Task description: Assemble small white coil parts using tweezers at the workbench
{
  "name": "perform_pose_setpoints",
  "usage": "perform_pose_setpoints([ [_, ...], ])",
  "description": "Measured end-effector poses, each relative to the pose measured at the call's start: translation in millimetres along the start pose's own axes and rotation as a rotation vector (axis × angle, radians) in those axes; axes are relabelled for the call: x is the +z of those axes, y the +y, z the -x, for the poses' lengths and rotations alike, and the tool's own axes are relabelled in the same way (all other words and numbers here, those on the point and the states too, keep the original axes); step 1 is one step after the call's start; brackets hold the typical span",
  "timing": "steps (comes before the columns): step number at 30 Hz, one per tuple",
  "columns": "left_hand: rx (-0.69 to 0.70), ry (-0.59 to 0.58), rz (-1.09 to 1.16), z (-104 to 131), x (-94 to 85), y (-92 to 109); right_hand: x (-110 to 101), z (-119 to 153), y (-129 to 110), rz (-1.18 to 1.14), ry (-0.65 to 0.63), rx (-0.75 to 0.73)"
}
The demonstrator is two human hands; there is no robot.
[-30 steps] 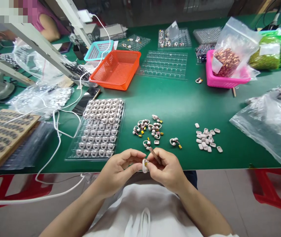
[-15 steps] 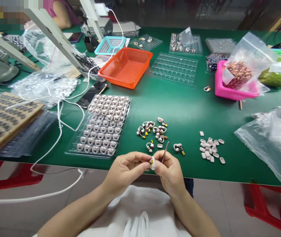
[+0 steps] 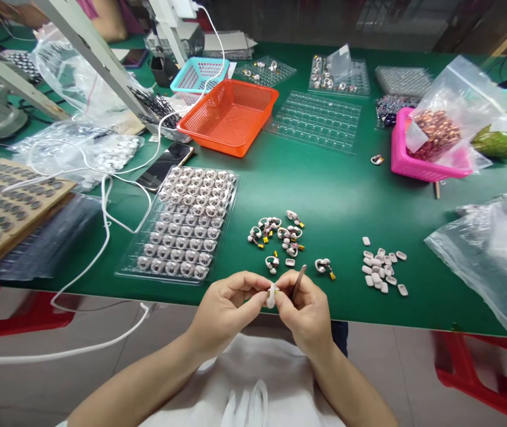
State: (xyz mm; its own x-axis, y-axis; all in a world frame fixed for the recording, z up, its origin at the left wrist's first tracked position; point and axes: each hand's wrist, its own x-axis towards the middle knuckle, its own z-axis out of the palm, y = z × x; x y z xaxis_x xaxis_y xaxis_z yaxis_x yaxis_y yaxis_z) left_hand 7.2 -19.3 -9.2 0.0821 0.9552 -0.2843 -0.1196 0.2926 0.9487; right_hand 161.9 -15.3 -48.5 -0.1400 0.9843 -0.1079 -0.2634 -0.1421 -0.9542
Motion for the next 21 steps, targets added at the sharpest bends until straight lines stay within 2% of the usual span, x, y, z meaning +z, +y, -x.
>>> perform_pose_setpoints([
  [5, 0.019, -0.131, 0.030, -1, -9.5, 4, 0, -2, -16, 0.157, -0.054, -0.021],
  [8, -0.003, -0.201, 0.022, -1, -13.5, 7, -1, -3, -27, 0.223, -0.091, 0.020],
  [10, -0.036, -0.192, 0.042, -2, -13.5, 8, 0, -4, -32, 0.265, -0.097, 0.042],
  [13, -0.081, -0.118, 0.095, -3, -11.4, 8, 0, -3, -35, 0.332, -0.103, 0.016],
  [17, -0.061, -0.076, 0.141, -4, -9.0, 6, -1, 0, -32, 0.435, -0.112, -0.142],
  [21, -0.044, -0.033, 0.186, -2, -6.0, 2, -2, 3, -25, 0.485, -0.067, -0.395],
])
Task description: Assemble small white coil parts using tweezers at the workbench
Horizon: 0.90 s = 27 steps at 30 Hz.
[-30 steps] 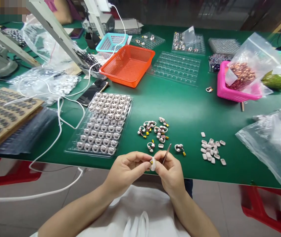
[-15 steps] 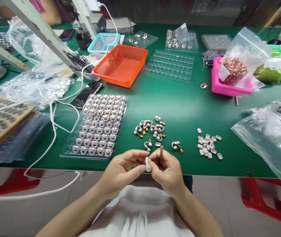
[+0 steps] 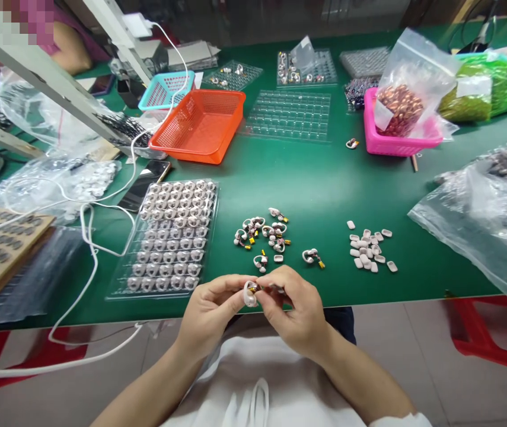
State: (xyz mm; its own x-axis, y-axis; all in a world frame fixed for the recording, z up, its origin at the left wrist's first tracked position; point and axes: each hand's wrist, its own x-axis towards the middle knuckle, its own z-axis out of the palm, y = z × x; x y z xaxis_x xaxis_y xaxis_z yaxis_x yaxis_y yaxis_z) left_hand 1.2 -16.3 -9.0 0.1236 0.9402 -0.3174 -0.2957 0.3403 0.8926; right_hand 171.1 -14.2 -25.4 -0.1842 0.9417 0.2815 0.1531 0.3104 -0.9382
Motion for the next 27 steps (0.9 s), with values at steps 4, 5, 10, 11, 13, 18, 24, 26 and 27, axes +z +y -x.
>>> perform_pose_setpoints([
  [4, 0.005, 0.051, 0.015, 2, 3.4, -3, 1, 2, 5, 0.130, 0.049, -0.233],
  [5, 0.008, 0.073, 0.005, 3, 4.3, -4, 1, 2, 6, 0.165, 0.058, -0.275],
  [10, 0.013, 0.163, -0.023, 4, 7.6, -7, 0, 0, 11, 0.311, 0.085, -0.448],
  [11, 0.011, 0.170, -0.020, 5, 8.1, -8, 0, 0, 12, 0.334, 0.087, -0.479],
  [13, 0.009, 0.183, -0.020, 5, 8.7, -10, -1, 0, 15, 0.367, 0.087, -0.526],
  [18, 0.006, 0.182, 0.017, 7, 8.7, -14, 0, 1, 20, 0.384, 0.090, -0.563],
  [24, 0.008, 0.154, 0.054, 7, 6.3, -17, 5, 0, 19, 0.339, 0.123, -0.544],
  [26, 0.006, 0.156, 0.043, 7, 5.6, -17, 5, -1, 18, 0.359, 0.117, -0.534],
  [27, 0.005, 0.159, 0.031, 7, 5.4, -17, 4, -1, 18, 0.374, 0.106, -0.527],
])
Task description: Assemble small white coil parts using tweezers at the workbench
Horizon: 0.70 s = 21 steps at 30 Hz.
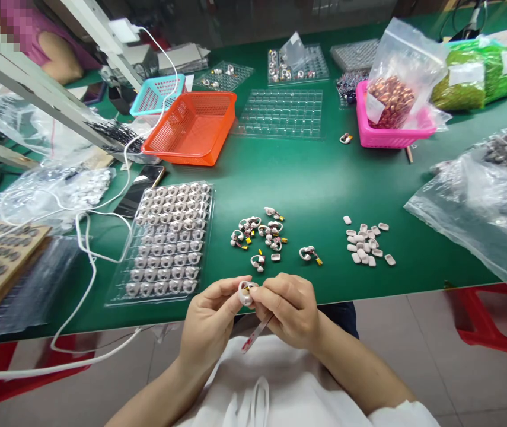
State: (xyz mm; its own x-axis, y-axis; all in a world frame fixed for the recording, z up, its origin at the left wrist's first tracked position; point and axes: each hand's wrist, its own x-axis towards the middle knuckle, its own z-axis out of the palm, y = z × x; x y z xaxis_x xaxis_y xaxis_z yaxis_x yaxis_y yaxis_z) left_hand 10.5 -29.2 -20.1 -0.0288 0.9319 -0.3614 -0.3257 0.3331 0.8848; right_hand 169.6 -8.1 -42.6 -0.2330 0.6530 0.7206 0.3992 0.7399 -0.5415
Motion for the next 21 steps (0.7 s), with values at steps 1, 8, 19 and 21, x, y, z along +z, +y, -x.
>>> perform_pose_setpoints([
  [1, 0.003, 0.003, -0.014, 0, 0.0, 0, -1, 0, 0, 0.011, -0.018, 0.002],
  [8, 0.051, 0.016, -0.083, 3, 3.7, 5, -5, 4, 3, 0.087, -0.108, -0.007],
  [19, 0.043, -0.019, -0.068, 1, 6.8, 2, -10, 10, -2, 0.084, -0.176, -0.030],
  [21, 0.033, -0.035, -0.071, 0, 5.8, 0, -14, 9, -2, 0.094, -0.196, -0.061],
])
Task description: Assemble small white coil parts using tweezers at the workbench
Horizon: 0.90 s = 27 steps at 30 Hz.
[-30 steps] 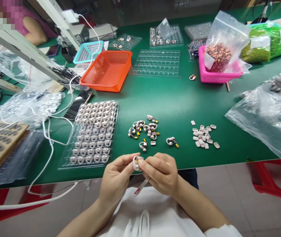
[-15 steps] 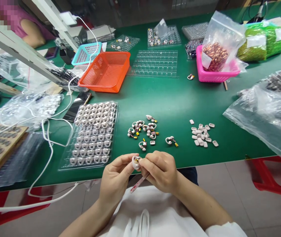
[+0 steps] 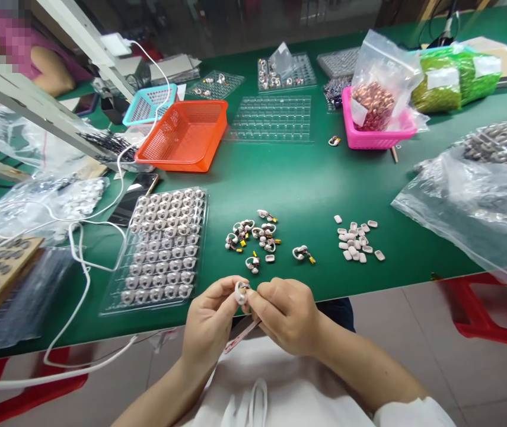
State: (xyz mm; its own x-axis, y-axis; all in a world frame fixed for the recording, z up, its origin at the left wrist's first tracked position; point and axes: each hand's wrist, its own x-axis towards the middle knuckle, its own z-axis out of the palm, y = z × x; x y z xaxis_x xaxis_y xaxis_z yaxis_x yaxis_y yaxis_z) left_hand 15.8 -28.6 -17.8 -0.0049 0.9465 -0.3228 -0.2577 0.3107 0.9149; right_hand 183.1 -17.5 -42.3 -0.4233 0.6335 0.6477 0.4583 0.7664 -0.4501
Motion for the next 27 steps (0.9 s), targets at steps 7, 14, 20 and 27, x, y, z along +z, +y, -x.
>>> perform_pose_setpoints([
  [7, -0.058, -0.073, 0.084, -7, -1.3, -3, -14, -5, 2, -0.057, -0.052, -0.006],
  [14, -0.090, -0.096, 0.118, -10, 0.9, 2, -31, 3, 7, -0.311, 0.041, 0.178],
  [20, -0.059, -0.066, -0.005, -13, -3.0, 5, -88, 15, 51, 0.164, 0.198, 0.595],
  [27, -0.049, -0.129, -0.048, -23, 1.9, -7, -117, -8, 114, 0.526, -0.211, 0.918],
])
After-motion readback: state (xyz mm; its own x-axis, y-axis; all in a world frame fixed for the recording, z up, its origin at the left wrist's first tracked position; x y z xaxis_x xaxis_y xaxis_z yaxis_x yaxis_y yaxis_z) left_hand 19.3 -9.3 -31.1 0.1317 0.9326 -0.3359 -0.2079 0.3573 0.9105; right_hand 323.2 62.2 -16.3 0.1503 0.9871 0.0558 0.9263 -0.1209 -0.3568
